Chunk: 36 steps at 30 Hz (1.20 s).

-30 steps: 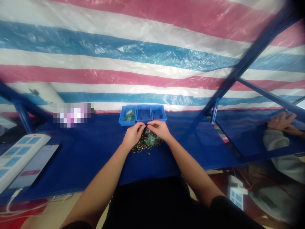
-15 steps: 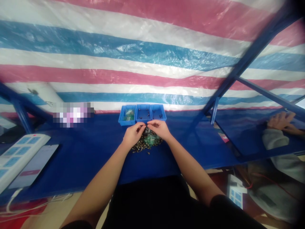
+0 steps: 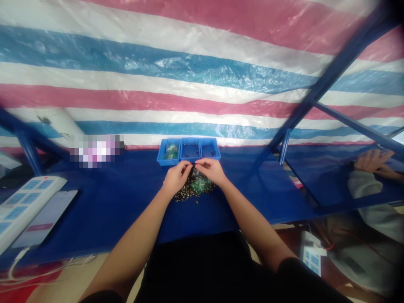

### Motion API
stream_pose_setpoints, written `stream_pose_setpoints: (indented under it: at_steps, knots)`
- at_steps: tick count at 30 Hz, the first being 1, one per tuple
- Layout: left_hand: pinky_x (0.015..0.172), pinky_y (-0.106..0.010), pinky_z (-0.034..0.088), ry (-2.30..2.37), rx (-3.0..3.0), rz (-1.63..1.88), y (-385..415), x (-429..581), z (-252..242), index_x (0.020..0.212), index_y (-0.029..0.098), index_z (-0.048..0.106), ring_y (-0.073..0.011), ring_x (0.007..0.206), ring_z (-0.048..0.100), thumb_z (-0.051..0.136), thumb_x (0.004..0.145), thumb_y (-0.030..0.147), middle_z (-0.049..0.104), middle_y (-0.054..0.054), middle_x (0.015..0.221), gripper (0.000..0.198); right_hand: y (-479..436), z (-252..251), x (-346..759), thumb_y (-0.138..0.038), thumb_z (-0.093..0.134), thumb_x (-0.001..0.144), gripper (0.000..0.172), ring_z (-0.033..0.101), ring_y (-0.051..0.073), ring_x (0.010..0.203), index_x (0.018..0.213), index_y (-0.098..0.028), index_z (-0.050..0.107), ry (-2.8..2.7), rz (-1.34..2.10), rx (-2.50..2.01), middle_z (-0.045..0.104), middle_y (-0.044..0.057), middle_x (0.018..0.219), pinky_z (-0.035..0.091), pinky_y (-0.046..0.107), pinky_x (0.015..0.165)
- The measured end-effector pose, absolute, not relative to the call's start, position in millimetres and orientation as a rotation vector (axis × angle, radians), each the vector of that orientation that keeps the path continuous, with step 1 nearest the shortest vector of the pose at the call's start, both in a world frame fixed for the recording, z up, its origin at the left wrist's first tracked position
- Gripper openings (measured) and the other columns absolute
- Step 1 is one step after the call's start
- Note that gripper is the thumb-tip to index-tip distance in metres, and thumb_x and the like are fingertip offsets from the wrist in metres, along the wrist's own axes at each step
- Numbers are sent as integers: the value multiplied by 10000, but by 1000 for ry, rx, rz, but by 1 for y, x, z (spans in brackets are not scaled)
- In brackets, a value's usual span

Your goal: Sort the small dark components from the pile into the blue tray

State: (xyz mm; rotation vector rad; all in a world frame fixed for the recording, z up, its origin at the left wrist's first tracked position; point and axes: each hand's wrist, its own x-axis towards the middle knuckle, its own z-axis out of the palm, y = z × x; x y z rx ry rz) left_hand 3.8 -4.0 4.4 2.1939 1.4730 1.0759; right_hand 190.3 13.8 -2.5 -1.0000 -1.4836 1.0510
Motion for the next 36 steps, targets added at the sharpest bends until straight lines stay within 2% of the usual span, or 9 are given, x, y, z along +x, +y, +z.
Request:
stream_pose_setpoints:
  at_steps: [6,12,16,22,29,36]
  knots:
    - [616,-241,440,1468,2188,1028,-5,2,9,992,221,606,-142,616,609,414,951,460,659,4,727,310,13,-4,190,-394,723,730,313,689,183,805,953,-175,736,-1487,1064,-975,742,78,926,559,321,784]
    - [643,-236,451,1410,2192,1083,-6,1,10,1066,226,607,-129,622,594,478,921,460,643,19,724,303,15,-6,190,-406,718,730,316,688,185,787,945,-175,738,-1476,1043,-992,743,79,918,561,316,756]
    - [613,-227,435,1410,2208,1066,-6,1,10,1013,227,625,-118,596,571,486,920,440,626,28,698,270,15,-6,189,-389,724,727,307,688,186,790,941,-170,740,-1472,1059,-973,743,82,910,559,307,750]
    - [664,-229,459,1394,2192,1059,-4,1,6,1003,233,640,-127,669,611,473,929,441,685,4,821,277,15,-5,189,-384,718,728,312,681,172,758,948,-164,740,-1482,1058,-994,743,74,894,553,291,723]
    - [629,-221,452,1386,2203,1113,-3,1,3,1026,228,637,-121,617,582,487,917,467,642,18,716,302,14,-3,190,-377,717,733,295,679,171,754,938,-167,741,-1484,1039,-997,743,72,889,550,289,719]
    - [641,-224,448,1392,2222,1087,-5,1,7,980,220,646,-124,644,601,444,940,470,693,-4,822,323,14,-4,190,-378,721,730,304,682,173,767,943,-162,740,-1481,1059,-980,743,76,897,552,297,738]
